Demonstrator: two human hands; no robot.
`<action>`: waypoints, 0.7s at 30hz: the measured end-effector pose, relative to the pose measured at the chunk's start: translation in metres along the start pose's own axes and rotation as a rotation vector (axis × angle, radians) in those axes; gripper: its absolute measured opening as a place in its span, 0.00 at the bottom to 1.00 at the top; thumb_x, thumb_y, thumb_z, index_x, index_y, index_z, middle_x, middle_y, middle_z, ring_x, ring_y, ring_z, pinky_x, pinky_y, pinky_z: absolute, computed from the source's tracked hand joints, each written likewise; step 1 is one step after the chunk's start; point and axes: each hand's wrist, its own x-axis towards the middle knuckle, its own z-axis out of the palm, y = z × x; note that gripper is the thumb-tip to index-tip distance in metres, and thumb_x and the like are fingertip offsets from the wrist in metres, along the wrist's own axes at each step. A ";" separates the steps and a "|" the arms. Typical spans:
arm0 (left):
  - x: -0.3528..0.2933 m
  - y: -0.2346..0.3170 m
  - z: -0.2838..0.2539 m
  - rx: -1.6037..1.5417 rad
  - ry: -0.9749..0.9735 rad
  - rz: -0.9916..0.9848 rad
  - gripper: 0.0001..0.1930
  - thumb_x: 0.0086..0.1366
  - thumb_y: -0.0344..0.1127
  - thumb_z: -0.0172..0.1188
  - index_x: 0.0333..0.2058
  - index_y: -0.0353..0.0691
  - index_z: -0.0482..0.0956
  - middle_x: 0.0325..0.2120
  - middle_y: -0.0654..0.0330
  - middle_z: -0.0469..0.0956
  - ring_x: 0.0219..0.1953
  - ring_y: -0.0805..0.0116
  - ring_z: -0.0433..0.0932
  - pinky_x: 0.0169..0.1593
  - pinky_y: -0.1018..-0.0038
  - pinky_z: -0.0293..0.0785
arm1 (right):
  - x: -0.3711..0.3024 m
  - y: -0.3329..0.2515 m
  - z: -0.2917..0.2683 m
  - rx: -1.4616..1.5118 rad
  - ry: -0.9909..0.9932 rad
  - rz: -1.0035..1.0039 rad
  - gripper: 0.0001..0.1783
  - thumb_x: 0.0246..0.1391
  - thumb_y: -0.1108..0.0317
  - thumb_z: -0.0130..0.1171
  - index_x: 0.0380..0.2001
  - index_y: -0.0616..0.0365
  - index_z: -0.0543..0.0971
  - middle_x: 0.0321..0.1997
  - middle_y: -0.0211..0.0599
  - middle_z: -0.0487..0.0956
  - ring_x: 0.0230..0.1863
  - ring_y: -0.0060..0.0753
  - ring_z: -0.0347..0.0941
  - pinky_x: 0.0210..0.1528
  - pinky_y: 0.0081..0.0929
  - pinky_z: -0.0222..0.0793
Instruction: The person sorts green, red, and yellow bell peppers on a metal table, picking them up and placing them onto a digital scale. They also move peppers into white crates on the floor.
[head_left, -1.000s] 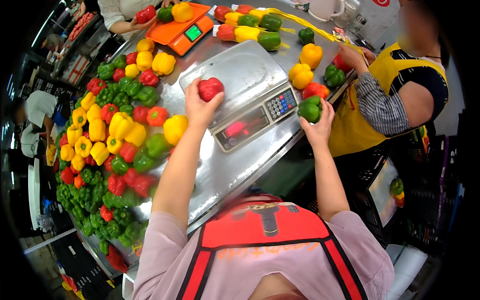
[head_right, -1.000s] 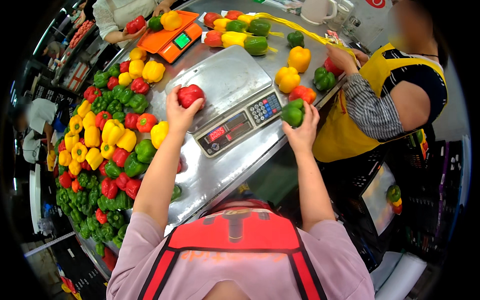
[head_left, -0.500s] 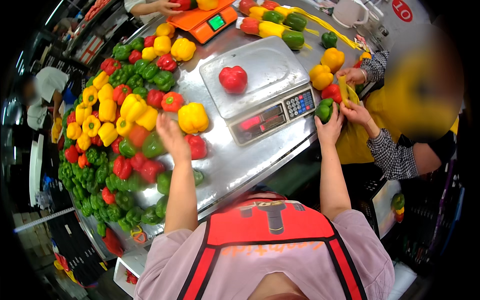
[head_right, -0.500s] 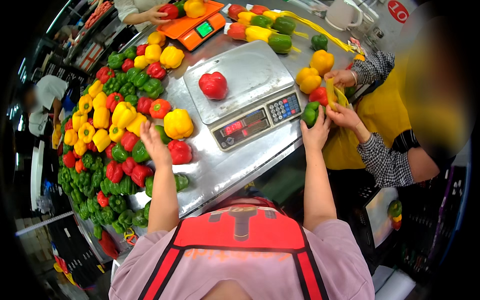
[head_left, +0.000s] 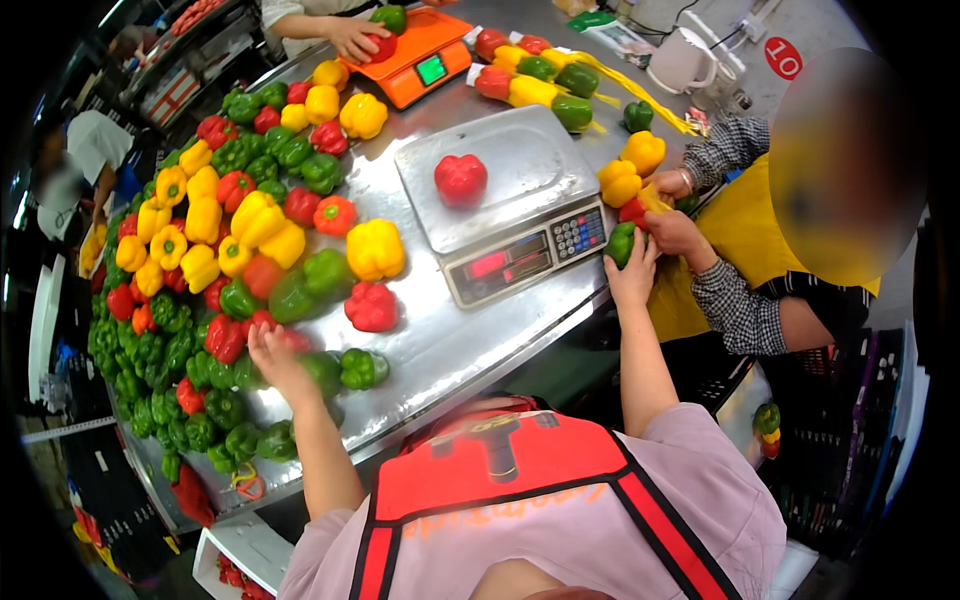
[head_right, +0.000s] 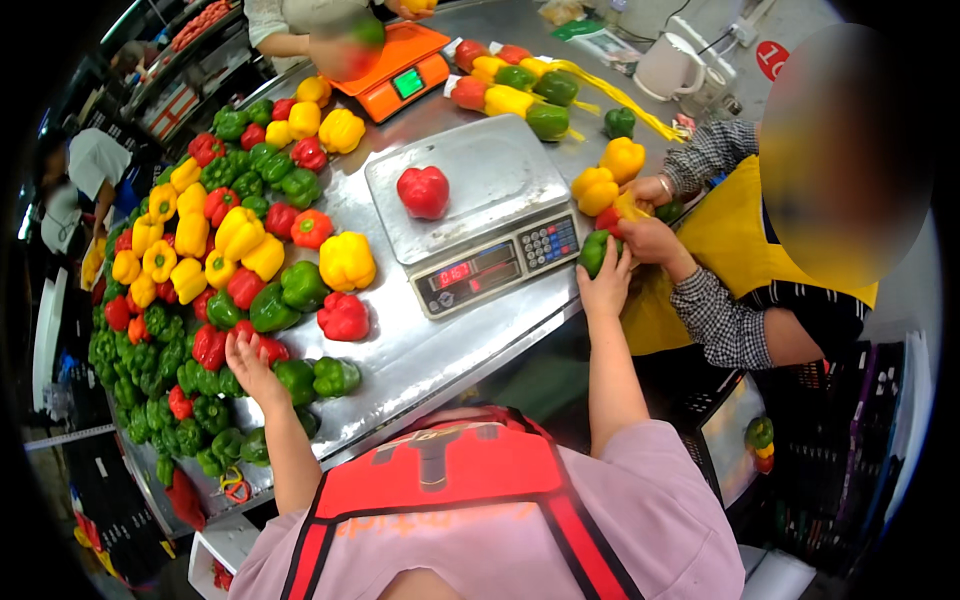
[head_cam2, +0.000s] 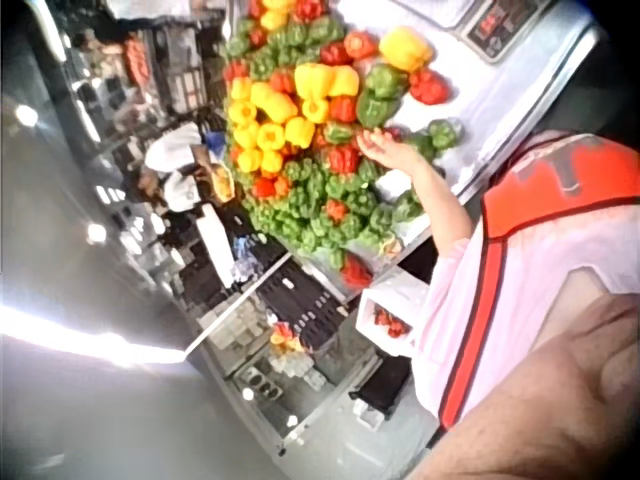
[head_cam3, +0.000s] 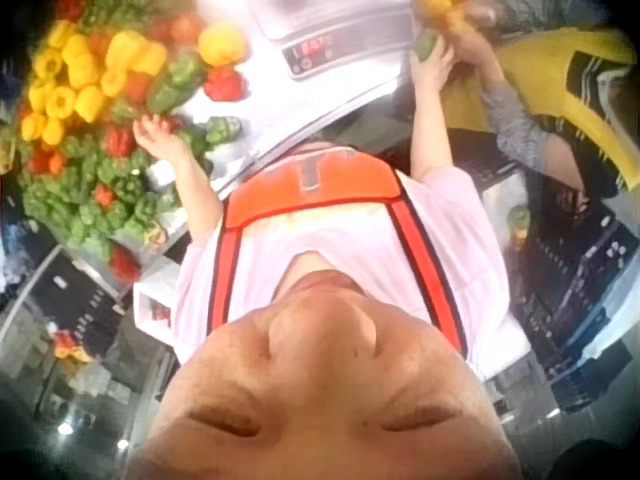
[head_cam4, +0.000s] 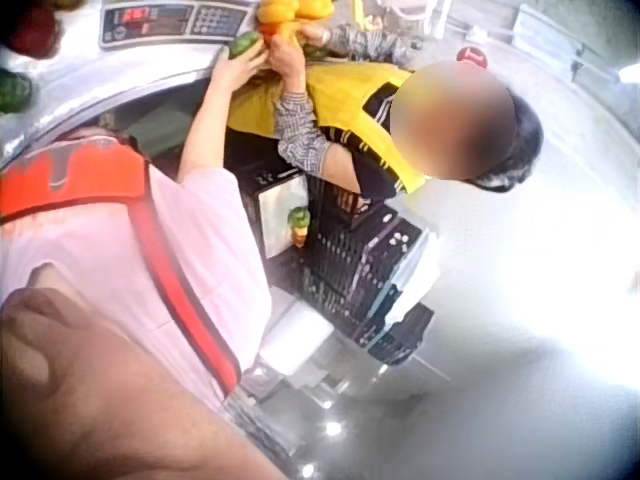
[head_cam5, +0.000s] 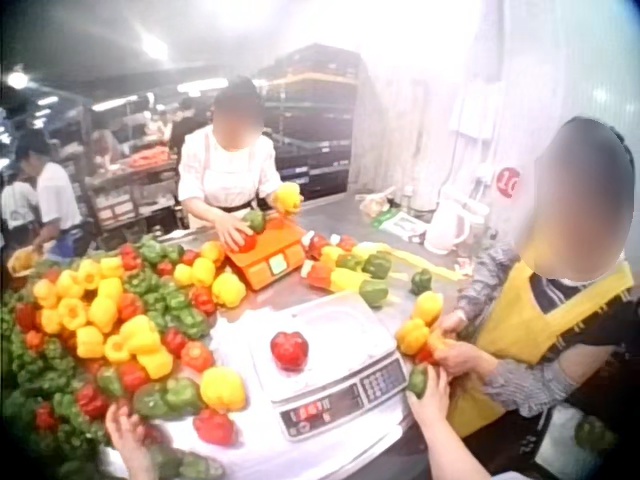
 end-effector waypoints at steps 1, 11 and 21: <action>-0.001 0.001 -0.003 0.023 -0.009 0.009 0.24 0.71 0.42 0.48 0.61 0.38 0.57 0.58 0.54 0.63 0.56 0.62 0.67 0.58 0.68 0.64 | -0.001 -0.001 0.000 0.036 -0.015 0.015 0.47 0.40 0.63 0.69 0.64 0.46 0.57 0.67 0.55 0.54 0.62 0.64 0.57 0.61 0.46 0.60; -0.005 -0.002 -0.004 0.020 -0.058 -0.013 0.25 0.69 0.42 0.51 0.60 0.37 0.58 0.56 0.54 0.64 0.52 0.64 0.69 0.53 0.71 0.68 | -0.008 -0.037 -0.008 0.268 0.073 -0.259 0.35 0.46 0.65 0.65 0.57 0.62 0.66 0.59 0.57 0.67 0.60 0.58 0.62 0.62 0.43 0.58; -0.040 -0.023 0.031 -0.008 -0.377 -0.136 0.23 0.69 0.44 0.51 0.59 0.44 0.62 0.55 0.59 0.68 0.51 0.69 0.72 0.50 0.73 0.68 | 0.129 -0.045 0.076 0.437 -0.225 0.165 0.33 0.61 0.42 0.44 0.45 0.65 0.77 0.46 0.57 0.78 0.52 0.56 0.72 0.55 0.39 0.64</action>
